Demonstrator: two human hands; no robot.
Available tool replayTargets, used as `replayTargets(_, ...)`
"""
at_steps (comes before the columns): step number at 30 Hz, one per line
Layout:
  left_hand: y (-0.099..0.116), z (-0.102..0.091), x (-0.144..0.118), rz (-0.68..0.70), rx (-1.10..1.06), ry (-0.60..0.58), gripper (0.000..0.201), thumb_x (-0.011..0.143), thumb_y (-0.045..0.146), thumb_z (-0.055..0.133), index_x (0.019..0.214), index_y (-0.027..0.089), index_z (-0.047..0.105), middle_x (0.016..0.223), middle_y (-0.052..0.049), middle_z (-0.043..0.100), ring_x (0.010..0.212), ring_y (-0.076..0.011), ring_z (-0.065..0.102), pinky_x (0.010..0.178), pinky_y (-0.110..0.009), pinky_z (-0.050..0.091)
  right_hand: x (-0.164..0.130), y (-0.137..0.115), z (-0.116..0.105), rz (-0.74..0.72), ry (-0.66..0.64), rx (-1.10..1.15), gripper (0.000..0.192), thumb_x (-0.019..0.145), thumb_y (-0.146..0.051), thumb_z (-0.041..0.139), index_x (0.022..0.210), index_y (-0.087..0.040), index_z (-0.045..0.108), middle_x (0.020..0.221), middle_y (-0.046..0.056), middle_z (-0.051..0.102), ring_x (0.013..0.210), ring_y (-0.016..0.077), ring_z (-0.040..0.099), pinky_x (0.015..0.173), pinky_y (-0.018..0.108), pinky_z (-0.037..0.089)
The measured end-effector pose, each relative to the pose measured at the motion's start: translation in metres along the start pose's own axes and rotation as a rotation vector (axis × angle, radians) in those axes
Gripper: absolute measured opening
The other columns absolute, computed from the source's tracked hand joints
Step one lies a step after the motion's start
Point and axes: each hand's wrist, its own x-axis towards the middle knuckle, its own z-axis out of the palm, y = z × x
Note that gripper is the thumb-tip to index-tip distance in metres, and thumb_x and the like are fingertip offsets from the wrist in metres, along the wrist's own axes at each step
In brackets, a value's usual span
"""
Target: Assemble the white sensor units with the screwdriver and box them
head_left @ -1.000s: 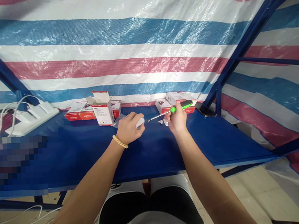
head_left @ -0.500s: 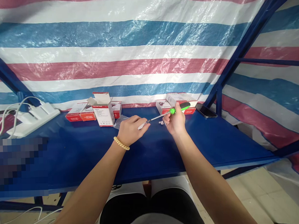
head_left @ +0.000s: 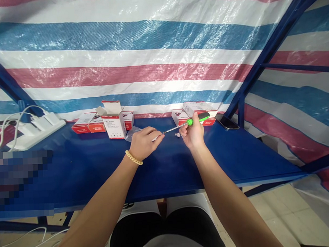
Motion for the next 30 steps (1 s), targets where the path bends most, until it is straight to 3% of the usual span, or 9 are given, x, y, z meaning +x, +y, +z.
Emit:
replayTargets(7, -0.0002, 0.0006, -0.0006, -0.091, 0.075, -0.048, 0.021, 0.087, 0.029, 0.061, 0.072, 0.02, 0.072, 0.076, -0.002, 0.071, 0.067, -0.011, 0.065, 0.057, -0.021, 0.046, -0.0026, 0.0002, 0.0015, -0.052, -0.021, -0.058, 0.051, 0.081, -0.06, 0.059, 0.056, -0.021, 0.039, 0.036, -0.007, 0.044, 0.028, 0.0061, 0.037, 0.03, 0.019, 0.028)
replayTargets(23, -0.0031, 0.0015, -0.0025, -0.036, 0.092, -0.052, 0.023, 0.087, 0.031, 0.06, 0.071, 0.02, 0.071, 0.076, -0.001, 0.071, 0.066, -0.0115, 0.064, 0.055, -0.022, 0.045, -0.0023, 0.0032, -0.0011, -0.156, -0.05, -0.131, 0.045, 0.082, -0.056, 0.061, 0.06, -0.02, 0.043, 0.035, -0.007, 0.044, 0.028, 0.0073, 0.04, 0.029, 0.018, 0.028)
replayTargets(30, -0.0043, 0.0009, -0.003, -0.063, 0.072, -0.118, 0.02, 0.087, 0.031, 0.062, 0.073, 0.02, 0.072, 0.077, -0.003, 0.07, 0.068, -0.0122, 0.064, 0.056, -0.022, 0.045, -0.0003, 0.0048, -0.004, -0.209, -0.064, -0.158, 0.046, 0.079, -0.057, 0.063, 0.06, -0.021, 0.043, 0.036, -0.007, 0.044, 0.028, 0.0073, 0.041, 0.028, 0.019, 0.028)
